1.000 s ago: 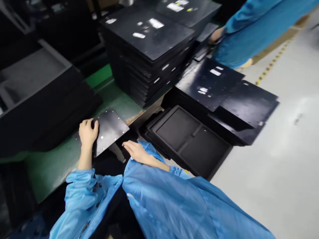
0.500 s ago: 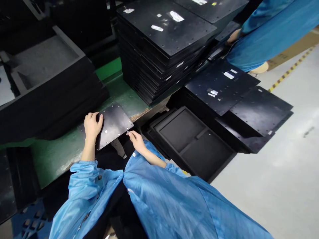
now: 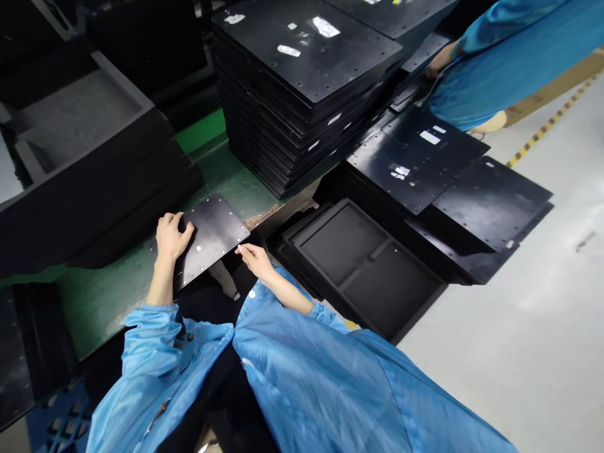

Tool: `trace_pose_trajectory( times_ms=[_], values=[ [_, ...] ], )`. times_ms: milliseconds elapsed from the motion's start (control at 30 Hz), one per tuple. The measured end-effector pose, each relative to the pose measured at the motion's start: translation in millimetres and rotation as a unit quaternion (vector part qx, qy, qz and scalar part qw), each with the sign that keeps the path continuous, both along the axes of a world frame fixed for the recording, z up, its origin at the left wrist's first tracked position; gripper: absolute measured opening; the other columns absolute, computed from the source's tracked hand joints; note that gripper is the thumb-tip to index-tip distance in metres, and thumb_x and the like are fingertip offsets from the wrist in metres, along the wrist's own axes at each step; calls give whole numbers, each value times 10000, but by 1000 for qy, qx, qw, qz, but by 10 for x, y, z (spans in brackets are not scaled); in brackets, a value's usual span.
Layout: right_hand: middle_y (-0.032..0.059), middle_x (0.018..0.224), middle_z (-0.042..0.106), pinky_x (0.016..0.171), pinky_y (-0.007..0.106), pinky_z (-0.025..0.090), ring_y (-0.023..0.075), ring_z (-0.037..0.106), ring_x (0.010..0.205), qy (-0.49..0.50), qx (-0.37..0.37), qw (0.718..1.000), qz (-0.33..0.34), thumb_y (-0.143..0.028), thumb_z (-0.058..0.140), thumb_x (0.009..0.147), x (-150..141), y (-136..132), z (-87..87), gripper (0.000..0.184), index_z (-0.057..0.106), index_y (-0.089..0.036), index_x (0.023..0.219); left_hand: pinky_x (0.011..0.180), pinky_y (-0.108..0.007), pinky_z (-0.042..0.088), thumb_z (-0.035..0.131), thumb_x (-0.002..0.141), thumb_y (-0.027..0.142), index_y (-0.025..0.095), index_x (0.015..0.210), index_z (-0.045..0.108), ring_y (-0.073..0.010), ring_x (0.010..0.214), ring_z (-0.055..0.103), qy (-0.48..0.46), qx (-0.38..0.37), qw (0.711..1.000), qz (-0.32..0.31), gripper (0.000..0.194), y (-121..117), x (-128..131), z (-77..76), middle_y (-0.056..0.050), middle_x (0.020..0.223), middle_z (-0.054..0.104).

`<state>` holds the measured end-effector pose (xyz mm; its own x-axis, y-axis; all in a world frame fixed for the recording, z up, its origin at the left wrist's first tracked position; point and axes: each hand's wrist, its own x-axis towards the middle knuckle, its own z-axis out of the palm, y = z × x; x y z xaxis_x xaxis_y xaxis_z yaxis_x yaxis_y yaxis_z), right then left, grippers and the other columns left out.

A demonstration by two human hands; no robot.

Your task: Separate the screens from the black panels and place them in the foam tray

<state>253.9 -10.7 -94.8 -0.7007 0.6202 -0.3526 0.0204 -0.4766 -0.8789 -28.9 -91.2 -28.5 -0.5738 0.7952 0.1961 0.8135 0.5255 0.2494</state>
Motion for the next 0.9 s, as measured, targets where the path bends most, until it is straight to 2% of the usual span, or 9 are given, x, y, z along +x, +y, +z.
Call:
trace_pose_trajectory(
  times_ms=[133, 233, 333, 467, 600, 667, 767, 833, 900],
  values=[
    [-98, 595, 356, 474, 250, 121, 61, 211, 495, -6, -16, 1000, 7, -792, 762, 837, -37, 67, -17, 649, 732, -168, 1016, 1089, -487, 508, 560, 996, 478, 124, 1430, 728, -375, 1209, 606, -2, 4, 1000, -1, 585, -4, -66, -7, -183, 1262, 684],
    [-102, 583, 361, 483, 246, 133, 69, 203, 501, -5, -16, 1000, 23, -759, 742, 878, -76, 123, -48, 610, 735, -165, 1017, 1111, -479, 509, 529, 993, 499, 116, 1437, 727, -370, 1210, 610, 6, 3, 1000, -16, 618, -17, -117, -11, -184, 1269, 685],
    [-60, 593, 466, 544, 238, 245, 92, 335, 556, -7, 74, 997, 22, -612, 697, 986, -90, 178, -51, 466, 765, -152, 952, 1141, -487, 506, 468, 1011, 541, 106, 1450, 716, -374, 1235, 605, 15, -4, 999, -33, 666, -27, -148, -13, -193, 1292, 680],
    [-3, 818, 730, 728, 245, 386, 128, 578, 749, -58, 230, 972, 3, -363, 650, 1063, -91, 258, 40, 278, 824, -174, 954, 1177, -560, 497, 400, 1009, 601, 71, 1500, 671, -409, 1274, 599, 26, -21, 999, -18, 772, 32, -258, -10, -225, 1331, 658],
    [-4, 937, 787, 821, 264, 404, 162, 642, 873, -82, 267, 960, -33, -237, 695, 1009, -101, 301, 156, 168, 836, -212, 921, 1191, -621, 488, 361, 994, 640, 93, 1519, 647, -482, 1326, 578, 4, -42, 999, -27, 811, 106, -319, 26, -244, 1367, 634],
    [0, 841, 742, 759, 268, 400, 156, 600, 783, -79, 243, 967, -25, -250, 701, 1002, -107, 312, 183, 177, 828, -211, 885, 1204, -647, 470, 352, 990, 644, 142, 1536, 633, -509, 1346, 565, -11, -39, 999, -28, 793, 113, -294, 61, -237, 1375, 626],
    [-21, 628, 550, 586, 265, 300, 117, 386, 566, -46, 72, 996, 18, -346, 682, 1025, -114, 333, 190, 237, 809, -205, 884, 1202, -659, 466, 373, 969, 624, 173, 1557, 618, -526, 1362, 562, -25, -33, 999, -24, 781, 111, -254, 110, -230, 1371, 622],
    [-38, 584, 463, 545, 266, 228, 105, 278, 532, -24, -24, 999, 34, -386, 690, 1020, -115, 346, 192, 250, 798, -205, 886, 1214, -632, 464, 386, 954, 617, 146, 1566, 610, -526, 1382, 562, -24, -42, 999, -26, 804, 108, -259, 117, -238, 1381, 610],
    [-29, 586, 487, 554, 266, 243, 110, 312, 544, -6, -7, 1000, 14, -358, 727, 989, -109, 349, 201, 218, 797, -207, 848, 1227, -603, 461, 384, 952, 624, 139, 1575, 599, -520, 1409, 555, -21, -52, 998, -28, 819, 103, -295, 94, -237, 1398, 597]
  ],
)
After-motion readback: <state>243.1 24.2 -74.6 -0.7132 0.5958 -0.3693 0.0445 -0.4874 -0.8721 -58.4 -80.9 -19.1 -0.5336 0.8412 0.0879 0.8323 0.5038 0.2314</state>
